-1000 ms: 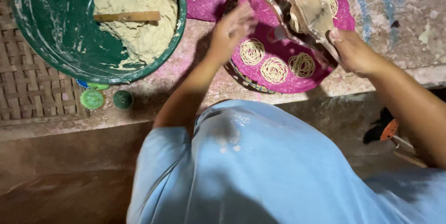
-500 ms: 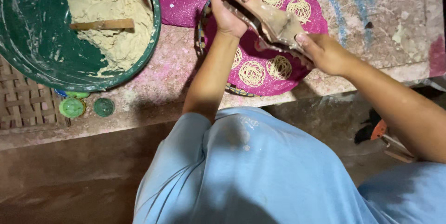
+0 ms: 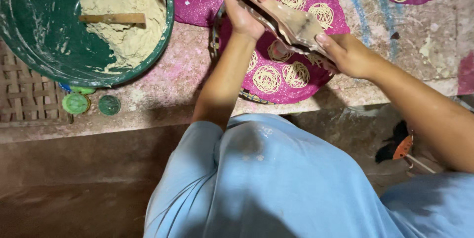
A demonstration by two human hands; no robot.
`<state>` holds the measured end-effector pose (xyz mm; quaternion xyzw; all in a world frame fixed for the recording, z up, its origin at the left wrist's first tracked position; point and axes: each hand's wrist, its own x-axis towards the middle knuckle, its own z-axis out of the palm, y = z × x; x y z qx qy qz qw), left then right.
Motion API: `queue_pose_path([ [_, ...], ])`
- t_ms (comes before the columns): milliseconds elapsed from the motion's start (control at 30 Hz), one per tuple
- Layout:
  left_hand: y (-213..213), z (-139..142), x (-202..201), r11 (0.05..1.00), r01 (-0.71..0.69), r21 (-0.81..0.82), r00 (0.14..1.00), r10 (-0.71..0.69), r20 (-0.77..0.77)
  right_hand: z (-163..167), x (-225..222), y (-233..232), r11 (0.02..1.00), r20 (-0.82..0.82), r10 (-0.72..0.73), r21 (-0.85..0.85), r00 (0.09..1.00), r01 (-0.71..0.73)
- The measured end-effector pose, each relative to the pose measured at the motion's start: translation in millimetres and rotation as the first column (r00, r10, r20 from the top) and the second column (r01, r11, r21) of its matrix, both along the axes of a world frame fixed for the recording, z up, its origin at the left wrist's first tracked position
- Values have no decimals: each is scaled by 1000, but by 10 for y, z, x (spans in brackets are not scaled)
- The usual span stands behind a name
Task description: The person uses a manual dough press to extrude dough into spiral shapes on a pink tray. They repeatedly scoop dough from a green bucket, load the press, and squeeze to form noodles, then arrange them on the tray.
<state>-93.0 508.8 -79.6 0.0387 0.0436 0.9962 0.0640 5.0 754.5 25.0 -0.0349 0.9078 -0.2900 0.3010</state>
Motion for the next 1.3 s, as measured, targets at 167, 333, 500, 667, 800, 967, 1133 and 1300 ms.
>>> queue_pose_path([
  [167,243,-25,-36,993,-11,114,1000,8,28,72,-131,162,987,-10,-17,163,1000,18],
  [333,104,212,-161,998,39,43,999,-39,-2,-24,-213,129,990,-95,-15,138,995,28],
  [500,15,70,44,639,450,-624,886,-233,400,-115,-175,242,997,-133,-14,-83,991,2],
  [667,78,-351,222,235,532,-814,812,-413,412,-275,-202,313,987,-150,-68,-157,986,45],
  [800,-89,-510,516,-178,-318,-931,911,-329,-248,-393,-225,438,956,-204,-90,-291,975,27],
  [967,-155,-312,337,369,-176,-912,969,-100,-228,-442,-276,636,977,-114,-71,-209,991,46],
  [1133,193,10,-148,990,139,-26,990,-139,9,-311,-501,557,997,101,30,-68,994,-24],
  [1300,340,136,-535,989,78,125,992,-64,-113,-106,-683,298,989,-53,-52,139,997,59],
])
